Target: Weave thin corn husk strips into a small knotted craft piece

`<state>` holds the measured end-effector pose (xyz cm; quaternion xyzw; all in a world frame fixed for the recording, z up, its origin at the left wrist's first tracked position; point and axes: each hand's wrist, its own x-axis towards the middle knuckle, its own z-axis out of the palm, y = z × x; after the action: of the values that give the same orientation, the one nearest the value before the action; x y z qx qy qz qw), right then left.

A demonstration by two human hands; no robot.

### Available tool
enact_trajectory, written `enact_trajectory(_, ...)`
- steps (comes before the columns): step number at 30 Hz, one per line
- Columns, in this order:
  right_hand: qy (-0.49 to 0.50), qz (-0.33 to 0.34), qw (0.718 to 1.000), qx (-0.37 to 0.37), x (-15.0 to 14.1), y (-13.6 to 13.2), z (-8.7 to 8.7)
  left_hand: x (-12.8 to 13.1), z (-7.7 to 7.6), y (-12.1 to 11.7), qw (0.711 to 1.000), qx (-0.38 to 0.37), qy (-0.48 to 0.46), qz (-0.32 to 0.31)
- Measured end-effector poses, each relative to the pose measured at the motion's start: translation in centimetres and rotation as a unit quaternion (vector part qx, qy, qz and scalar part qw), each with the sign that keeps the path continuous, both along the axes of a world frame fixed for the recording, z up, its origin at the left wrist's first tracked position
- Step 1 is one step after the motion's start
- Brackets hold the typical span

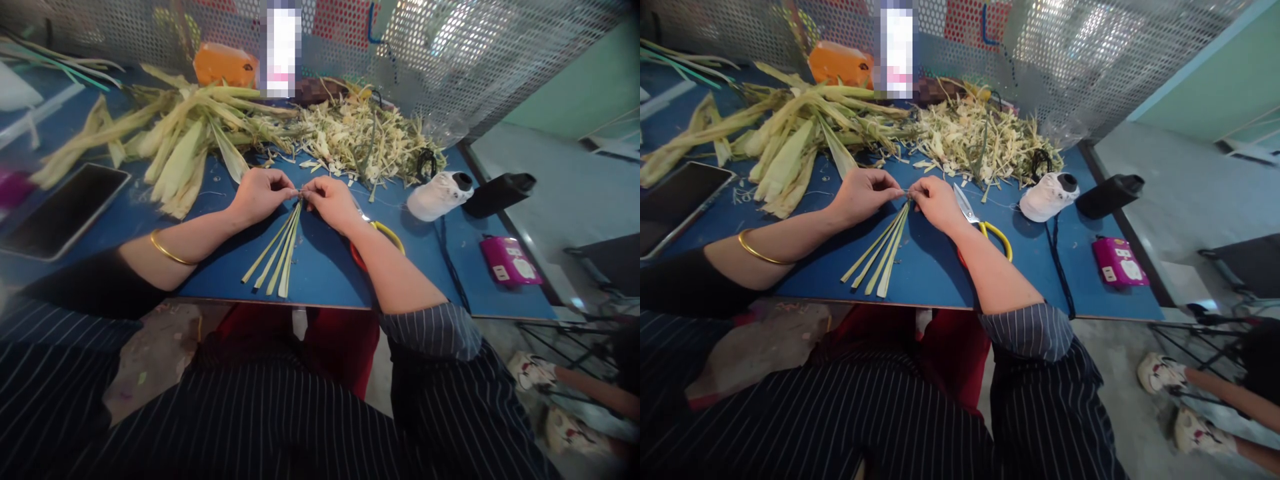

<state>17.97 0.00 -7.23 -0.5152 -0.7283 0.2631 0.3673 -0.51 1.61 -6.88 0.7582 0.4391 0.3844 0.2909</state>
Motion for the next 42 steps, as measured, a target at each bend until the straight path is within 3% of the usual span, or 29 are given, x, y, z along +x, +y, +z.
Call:
enact_trajectory(13,0.01,-0.027,0.999,-0.017,0.06,-0.11,0.11,0.08,-0.15,0.35,1.0,0.005,0.008,0.004)
enact_trajectory(23,-0.019,0.001,1.0,-0.004,-0.32,-0.28,0.42,0.19,-0.36,0.56,1.0,-0.002,-0.002,-0.008)
enact_trajectory(42,0.076,-0.013,0.995,-0.06,-0.16,0.11,-0.06,0.2,-0.27,0.45,1.0,-0.01,-0.006,-0.015)
